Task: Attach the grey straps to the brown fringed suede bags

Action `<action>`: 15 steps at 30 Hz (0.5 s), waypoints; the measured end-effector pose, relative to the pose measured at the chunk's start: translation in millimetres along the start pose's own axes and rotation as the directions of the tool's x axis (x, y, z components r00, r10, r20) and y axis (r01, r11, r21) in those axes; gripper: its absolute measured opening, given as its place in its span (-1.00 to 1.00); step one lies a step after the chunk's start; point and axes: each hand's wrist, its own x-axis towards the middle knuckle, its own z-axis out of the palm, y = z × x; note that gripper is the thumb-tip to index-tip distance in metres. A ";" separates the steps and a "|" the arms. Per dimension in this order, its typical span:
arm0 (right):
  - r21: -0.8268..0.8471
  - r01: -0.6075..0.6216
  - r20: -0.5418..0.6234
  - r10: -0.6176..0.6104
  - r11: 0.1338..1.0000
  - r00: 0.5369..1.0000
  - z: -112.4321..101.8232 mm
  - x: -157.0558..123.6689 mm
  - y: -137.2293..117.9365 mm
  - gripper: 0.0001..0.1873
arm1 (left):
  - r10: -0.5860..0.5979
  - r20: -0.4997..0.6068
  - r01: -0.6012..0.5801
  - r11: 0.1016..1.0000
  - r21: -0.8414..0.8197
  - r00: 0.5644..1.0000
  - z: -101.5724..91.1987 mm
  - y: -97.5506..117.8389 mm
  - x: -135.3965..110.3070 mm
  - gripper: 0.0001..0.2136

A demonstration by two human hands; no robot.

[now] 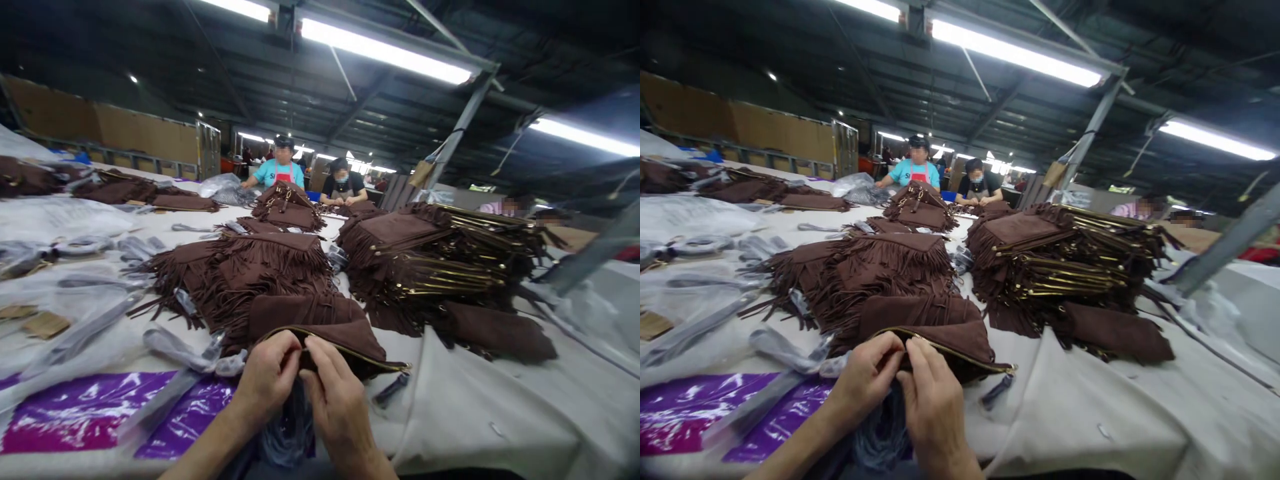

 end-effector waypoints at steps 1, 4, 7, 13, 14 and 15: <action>-0.073 0.060 -0.027 -0.063 0.996 0.998 -2.9 -8.0 -6.0 -0.65 | 0.015 0.000 -0.015 1.000 0.000 1.000 -2.4 0.8 0.7 -0.85; -0.177 0.278 -0.004 -0.283 0.944 0.959 0.0 -35.4 -18.2 -0.49 | 0.090 -0.012 -0.090 0.995 0.038 0.996 -7.4 2.5 -0.3 -0.83; -0.209 0.370 0.027 -0.373 0.905 0.927 15.9 -55.8 -19.2 -0.51 | 0.210 0.000 -0.208 0.970 0.126 0.978 -7.2 2.8 -6.6 -0.81; -0.105 0.257 0.173 -0.237 0.961 0.956 10.3 -65.6 -5.4 -0.83 | 0.378 -0.054 -0.309 0.825 0.474 0.924 -17.2 -9.4 -23.9 -0.69; -0.087 0.259 0.227 -0.234 0.962 0.945 2.8 -65.7 -2.0 -0.83 | 0.350 -0.064 -0.265 0.805 0.531 0.934 -21.2 -12.8 -25.8 -0.63; -0.090 0.252 0.273 -0.219 0.964 0.937 -4.6 -65.3 1.7 -0.82 | 0.309 -0.052 -0.227 0.794 0.564 0.950 -24.9 -15.8 -27.3 -0.63</action>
